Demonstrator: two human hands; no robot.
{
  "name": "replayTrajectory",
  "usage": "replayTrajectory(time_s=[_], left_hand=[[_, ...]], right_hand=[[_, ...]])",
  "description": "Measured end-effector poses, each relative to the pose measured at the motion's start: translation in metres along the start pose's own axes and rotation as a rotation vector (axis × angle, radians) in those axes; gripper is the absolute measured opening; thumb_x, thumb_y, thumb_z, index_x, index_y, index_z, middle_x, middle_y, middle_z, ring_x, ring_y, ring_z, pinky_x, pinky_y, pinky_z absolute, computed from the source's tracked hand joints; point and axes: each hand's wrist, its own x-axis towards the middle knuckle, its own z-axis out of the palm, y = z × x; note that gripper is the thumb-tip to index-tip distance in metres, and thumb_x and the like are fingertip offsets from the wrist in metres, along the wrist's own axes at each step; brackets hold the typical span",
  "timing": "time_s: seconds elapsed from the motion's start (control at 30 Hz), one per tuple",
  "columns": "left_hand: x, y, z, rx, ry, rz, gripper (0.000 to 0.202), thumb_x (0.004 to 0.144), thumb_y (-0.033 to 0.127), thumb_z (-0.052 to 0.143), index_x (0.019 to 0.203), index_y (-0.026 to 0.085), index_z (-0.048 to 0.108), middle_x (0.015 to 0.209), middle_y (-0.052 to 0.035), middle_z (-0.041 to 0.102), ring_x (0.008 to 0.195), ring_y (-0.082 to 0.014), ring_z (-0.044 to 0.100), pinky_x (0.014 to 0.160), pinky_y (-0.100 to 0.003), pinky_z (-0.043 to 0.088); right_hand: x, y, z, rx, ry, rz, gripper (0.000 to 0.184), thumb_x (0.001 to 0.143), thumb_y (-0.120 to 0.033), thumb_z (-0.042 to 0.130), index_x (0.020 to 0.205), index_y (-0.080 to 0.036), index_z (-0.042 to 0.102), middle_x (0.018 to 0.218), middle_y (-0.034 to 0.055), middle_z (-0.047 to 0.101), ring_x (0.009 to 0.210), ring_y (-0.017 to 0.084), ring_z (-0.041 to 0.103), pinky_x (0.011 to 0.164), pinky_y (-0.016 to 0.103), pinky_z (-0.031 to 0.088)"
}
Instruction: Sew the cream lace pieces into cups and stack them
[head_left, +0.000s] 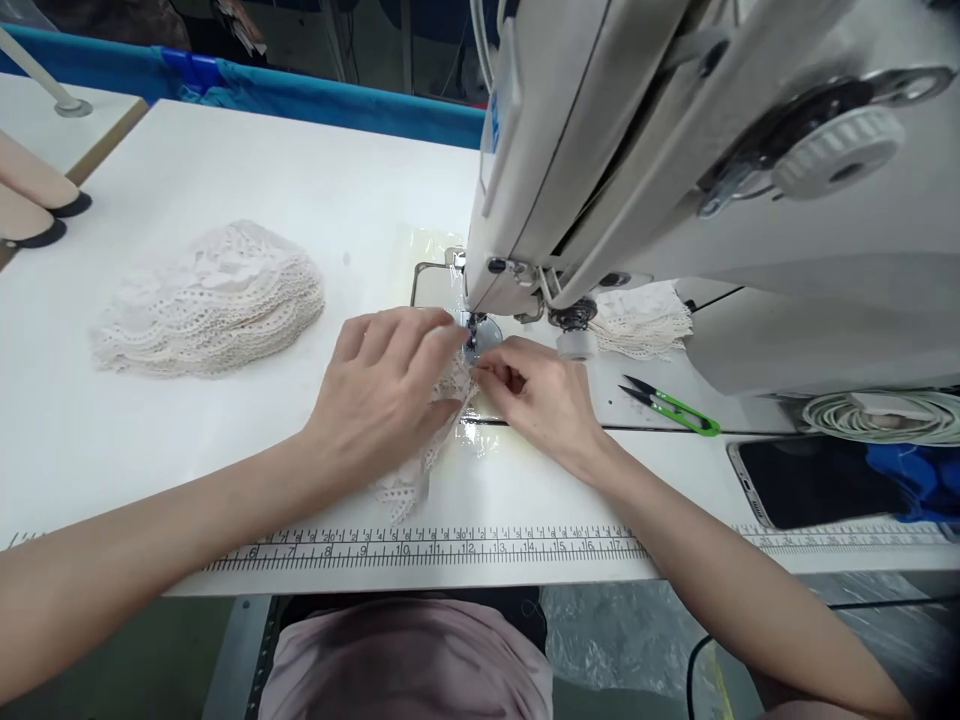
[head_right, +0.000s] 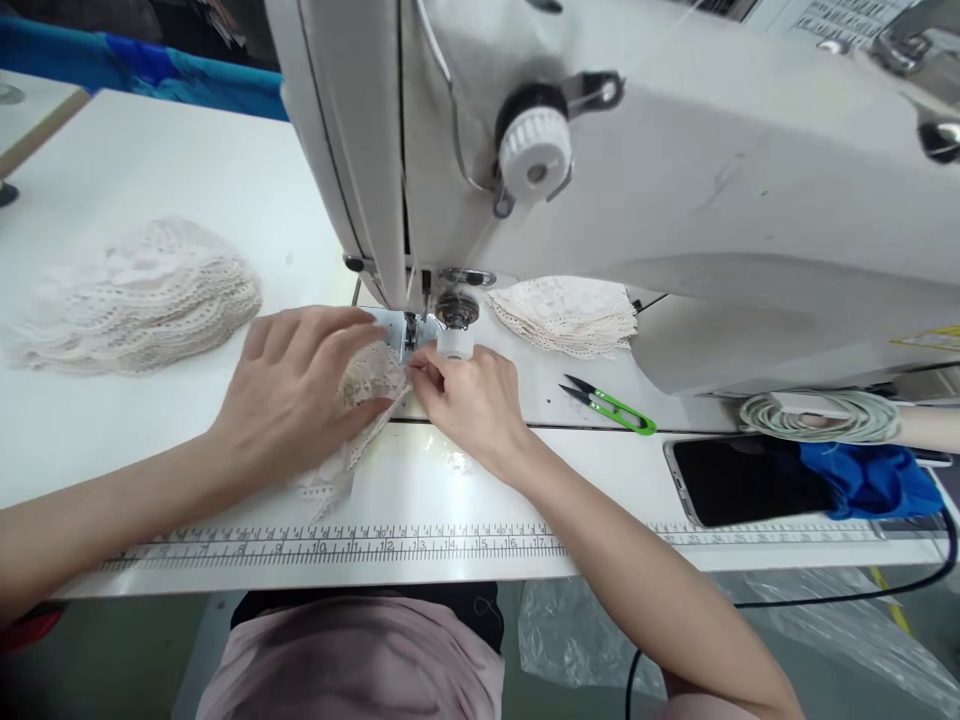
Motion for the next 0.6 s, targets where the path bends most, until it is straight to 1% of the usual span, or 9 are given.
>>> replayTrajectory(time_s=[0.07, 0.13, 0.17, 0.23, 0.33, 0.4, 0.47, 0.53, 0.6], left_hand=[[-0.004, 0.003, 0.0, 0.098, 0.06, 0.16, 0.024, 0.09, 0.02, 0.061, 0.114, 0.017, 0.06, 0.12, -0.0074, 0.067, 0.113, -0.0268, 0.059, 0.093, -0.043, 0.041], [-0.007, 0.006, -0.001, 0.151, 0.062, 0.262, 0.018, 0.093, 0.013, 0.055, 0.109, 0.019, 0.064, 0.115, -0.0024, 0.071, 0.109, -0.0224, 0.061, 0.091, -0.04, 0.04], [-0.008, 0.008, -0.001, 0.167, 0.047, 0.283, 0.019, 0.094, 0.013, 0.054, 0.11, 0.018, 0.064, 0.115, -0.0019, 0.071, 0.109, -0.0214, 0.061, 0.09, -0.04, 0.039], [-0.01, 0.011, -0.002, 0.181, -0.007, 0.283, 0.022, 0.097, 0.017, 0.051, 0.115, 0.016, 0.063, 0.121, -0.0038, 0.07, 0.112, -0.0221, 0.061, 0.089, -0.041, 0.039], [-0.01, 0.012, -0.002, 0.157, -0.065, 0.252, 0.028, 0.1, 0.027, 0.047, 0.122, 0.015, 0.061, 0.125, -0.0061, 0.068, 0.117, -0.0236, 0.06, 0.089, -0.044, 0.039], [-0.008, 0.011, -0.002, 0.141, -0.064, 0.239, 0.027, 0.101, 0.028, 0.046, 0.121, 0.018, 0.061, 0.124, -0.0047, 0.069, 0.12, -0.0228, 0.059, 0.089, -0.044, 0.039], [-0.006, 0.01, 0.0, 0.145, -0.056, 0.232, 0.026, 0.102, 0.027, 0.044, 0.12, 0.02, 0.061, 0.124, -0.0028, 0.069, 0.122, -0.0218, 0.058, 0.088, -0.044, 0.04], [-0.005, 0.008, 0.001, 0.152, -0.055, 0.23, 0.026, 0.102, 0.027, 0.043, 0.12, 0.02, 0.061, 0.123, -0.002, 0.069, 0.123, -0.0212, 0.058, 0.088, -0.044, 0.04], [-0.004, 0.006, 0.001, 0.156, -0.062, 0.23, 0.027, 0.102, 0.027, 0.044, 0.122, 0.019, 0.06, 0.124, -0.0025, 0.069, 0.124, -0.021, 0.057, 0.09, -0.045, 0.04]], right_hand=[[0.001, 0.001, 0.001, 0.0, 0.012, 0.004, 0.013, 0.087, -0.021, 0.059, 0.08, -0.021, 0.069, 0.059, -0.004, 0.056, 0.058, 0.012, 0.051, 0.059, 0.025, 0.035], [0.002, 0.001, 0.001, 0.004, 0.021, 0.014, 0.014, 0.087, -0.021, 0.058, 0.078, -0.021, 0.069, 0.057, -0.0045, 0.053, 0.057, 0.011, 0.049, 0.061, 0.025, 0.036], [0.003, 0.0, 0.001, 0.0, 0.026, 0.025, 0.015, 0.088, -0.021, 0.058, 0.077, -0.02, 0.068, 0.056, -0.0045, 0.052, 0.057, 0.011, 0.049, 0.061, 0.025, 0.036], [0.004, 0.001, 0.001, -0.018, 0.031, 0.042, 0.016, 0.088, -0.023, 0.058, 0.077, -0.02, 0.068, 0.057, -0.0043, 0.053, 0.057, 0.011, 0.049, 0.06, 0.025, 0.035], [0.003, 0.005, 0.001, -0.062, 0.05, 0.014, 0.015, 0.09, -0.026, 0.057, 0.085, -0.02, 0.07, 0.062, -0.0027, 0.058, 0.06, 0.012, 0.053, 0.058, 0.025, 0.034], [0.0, 0.008, 0.001, -0.127, 0.085, -0.062, 0.018, 0.092, -0.025, 0.054, 0.094, -0.02, 0.072, 0.071, -0.0009, 0.064, 0.064, 0.012, 0.056, 0.057, 0.025, 0.034], [-0.005, 0.011, 0.0, -0.242, 0.133, -0.181, 0.024, 0.092, -0.021, 0.051, 0.101, -0.022, 0.073, 0.078, 0.0, 0.068, 0.065, 0.012, 0.058, 0.056, 0.026, 0.032], [-0.01, 0.012, -0.001, -0.37, 0.171, -0.307, 0.029, 0.091, -0.016, 0.048, 0.104, -0.023, 0.074, 0.079, -0.0002, 0.069, 0.064, 0.012, 0.057, 0.055, 0.027, 0.031], [-0.013, 0.011, -0.002, -0.471, 0.189, -0.393, 0.031, 0.09, -0.013, 0.048, 0.105, -0.022, 0.074, 0.077, -0.0003, 0.069, 0.064, 0.013, 0.056, 0.055, 0.028, 0.03]])
